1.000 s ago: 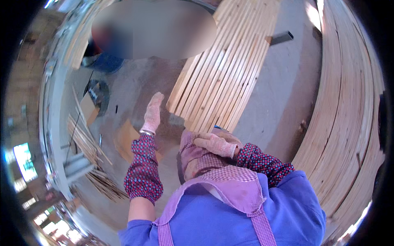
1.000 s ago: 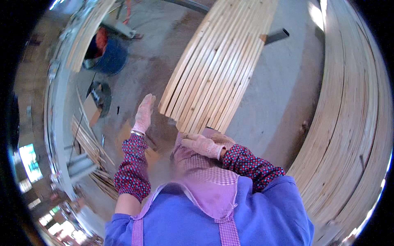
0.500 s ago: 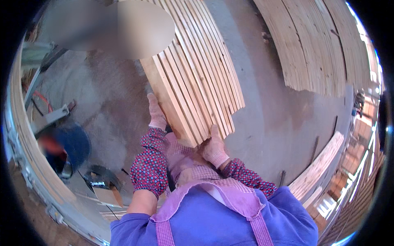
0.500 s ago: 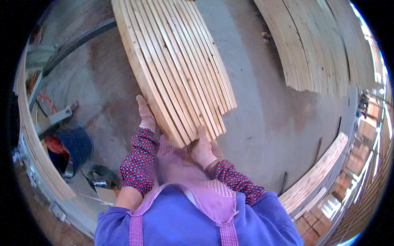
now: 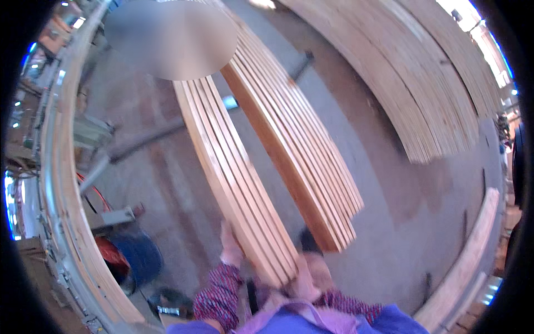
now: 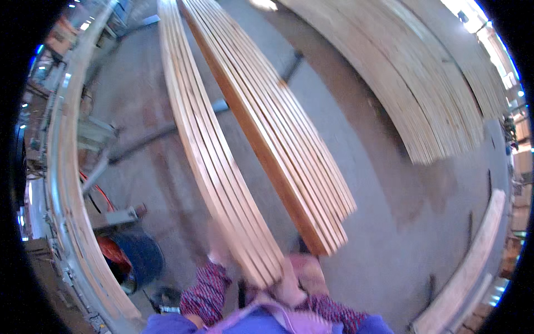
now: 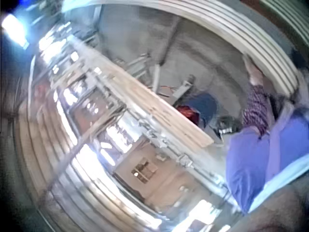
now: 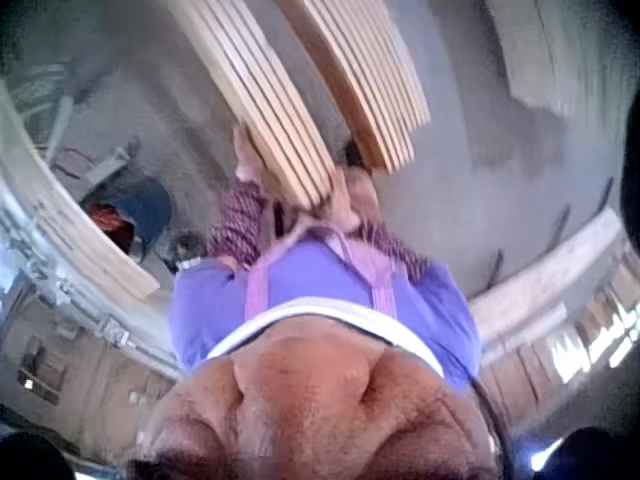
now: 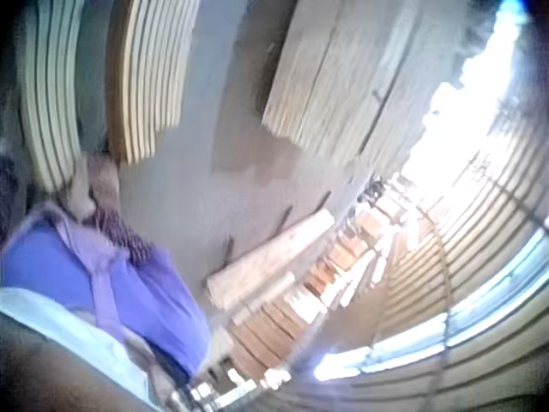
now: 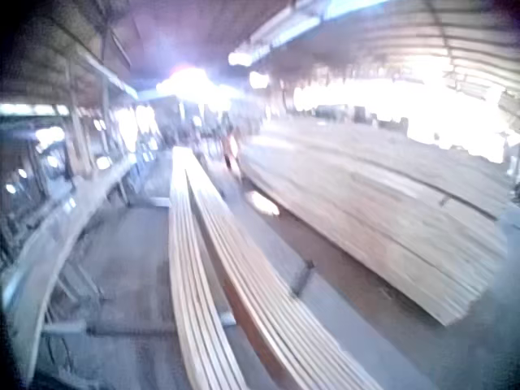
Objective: The person picks up long wooden planks from a pile and carries them to a metal rack. They place the planks onto the rack, stacking them one by one. The person repeats this process, moving planks from the floor to the rack.
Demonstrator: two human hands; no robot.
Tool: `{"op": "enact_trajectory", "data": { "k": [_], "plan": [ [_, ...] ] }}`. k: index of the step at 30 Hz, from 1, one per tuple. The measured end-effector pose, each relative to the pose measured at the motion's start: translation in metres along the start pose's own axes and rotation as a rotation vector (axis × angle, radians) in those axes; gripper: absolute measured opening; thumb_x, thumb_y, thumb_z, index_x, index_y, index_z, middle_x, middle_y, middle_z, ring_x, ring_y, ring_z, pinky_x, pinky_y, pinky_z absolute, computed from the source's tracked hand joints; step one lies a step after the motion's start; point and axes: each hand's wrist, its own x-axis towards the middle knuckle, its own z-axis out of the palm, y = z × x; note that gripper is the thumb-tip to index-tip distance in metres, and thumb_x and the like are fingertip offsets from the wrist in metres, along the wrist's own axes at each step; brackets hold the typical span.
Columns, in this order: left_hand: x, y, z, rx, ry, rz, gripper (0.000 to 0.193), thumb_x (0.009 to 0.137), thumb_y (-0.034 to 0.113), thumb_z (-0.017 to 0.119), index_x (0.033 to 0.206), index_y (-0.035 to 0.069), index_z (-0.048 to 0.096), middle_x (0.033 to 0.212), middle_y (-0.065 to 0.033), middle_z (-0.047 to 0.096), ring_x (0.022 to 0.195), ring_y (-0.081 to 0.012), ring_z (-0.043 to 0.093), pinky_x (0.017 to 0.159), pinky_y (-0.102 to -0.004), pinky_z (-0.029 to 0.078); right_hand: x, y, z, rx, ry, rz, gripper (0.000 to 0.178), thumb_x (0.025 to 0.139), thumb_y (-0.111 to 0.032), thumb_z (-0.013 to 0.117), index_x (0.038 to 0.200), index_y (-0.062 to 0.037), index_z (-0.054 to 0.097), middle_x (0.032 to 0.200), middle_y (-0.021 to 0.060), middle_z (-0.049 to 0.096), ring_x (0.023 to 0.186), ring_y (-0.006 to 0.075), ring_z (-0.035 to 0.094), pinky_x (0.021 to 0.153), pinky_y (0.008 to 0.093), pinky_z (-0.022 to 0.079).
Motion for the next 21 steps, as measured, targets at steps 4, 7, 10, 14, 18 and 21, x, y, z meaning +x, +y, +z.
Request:
{"op": "enact_trajectory", "data": {
  "k": [4, 7, 10, 14, 18, 21],
  "plan": [
    [0.033, -0.022, 0.014, -0.239, -0.185, 0.029, 0.077, 0.086, 0.060, 0.052, 0.138, 0.004, 0.040, 0.127, -0.0191, 0.055, 0.108, -0.0350, 0.059, 0.094, -0.0473, 0.050, 0.000, 0.013, -0.014, 0.753, -0.061, 0.477, 0.047, 0.093, -0.034, 0.054, 0.111, 0.0096, 0.057, 0.100, 0.0153, 0.066, 0.086, 0.0220, 0.064, 0.075, 0.0342, 0.052],
    [0.039, -0.030, 0.019, -0.353, -0.282, 0.024, 0.080, 0.083, 0.061, 0.054, 0.138, 0.004, 0.041, 0.126, -0.0191, 0.056, 0.108, -0.0355, 0.059, 0.094, -0.0482, 0.049, 0.020, 0.027, -0.034, 0.596, -0.177, 0.508, 0.047, 0.093, -0.034, 0.055, 0.114, 0.0079, 0.056, 0.102, 0.0148, 0.065, 0.088, 0.0214, 0.063, 0.076, 0.0339, 0.052],
    [0.041, -0.028, 0.021, -0.381, -0.349, 0.017, 0.082, 0.081, 0.062, 0.056, 0.137, 0.005, 0.042, 0.125, -0.0190, 0.057, 0.107, -0.0359, 0.059, 0.094, -0.0490, 0.049, 0.034, 0.040, -0.055, 0.440, -0.244, 0.483, 0.047, 0.092, -0.033, 0.057, 0.117, 0.0062, 0.054, 0.104, 0.0143, 0.064, 0.089, 0.0208, 0.063, 0.076, 0.0337, 0.052],
    [0.038, -0.020, 0.029, -0.428, -0.454, 0.015, 0.085, 0.078, 0.064, 0.059, 0.137, 0.005, 0.043, 0.124, -0.0190, 0.058, 0.106, -0.0366, 0.059, 0.094, -0.0502, 0.049, 0.062, 0.093, -0.074, 0.194, -0.311, 0.369, 0.048, 0.091, -0.032, 0.059, 0.121, 0.0039, 0.052, 0.107, 0.0136, 0.064, 0.091, 0.0199, 0.062, 0.077, 0.0334, 0.051],
    [0.034, -0.017, 0.029, -0.384, -0.406, 0.000, 0.092, 0.067, 0.069, 0.065, 0.133, 0.007, 0.050, 0.122, -0.0179, 0.060, 0.106, -0.0375, 0.059, 0.094, -0.0529, 0.049, 0.068, 0.115, -0.073, 0.117, -0.390, 0.284, 0.050, 0.090, -0.031, 0.061, 0.126, 0.0016, 0.051, 0.109, 0.0130, 0.063, 0.092, 0.0191, 0.061, 0.079, 0.0332, 0.051],
    [0.033, -0.013, 0.026, -0.366, -0.417, -0.013, 0.091, 0.067, 0.069, 0.065, 0.133, 0.007, 0.050, 0.122, -0.0176, 0.060, 0.106, -0.0376, 0.059, 0.094, -0.0528, 0.048, 0.043, 0.073, -0.062, 0.223, -0.446, 0.301, 0.047, 0.089, -0.025, 0.064, 0.127, -0.0025, 0.051, 0.111, 0.0106, 0.062, 0.094, 0.0164, 0.060, 0.082, 0.0330, 0.050]
  ]
}}
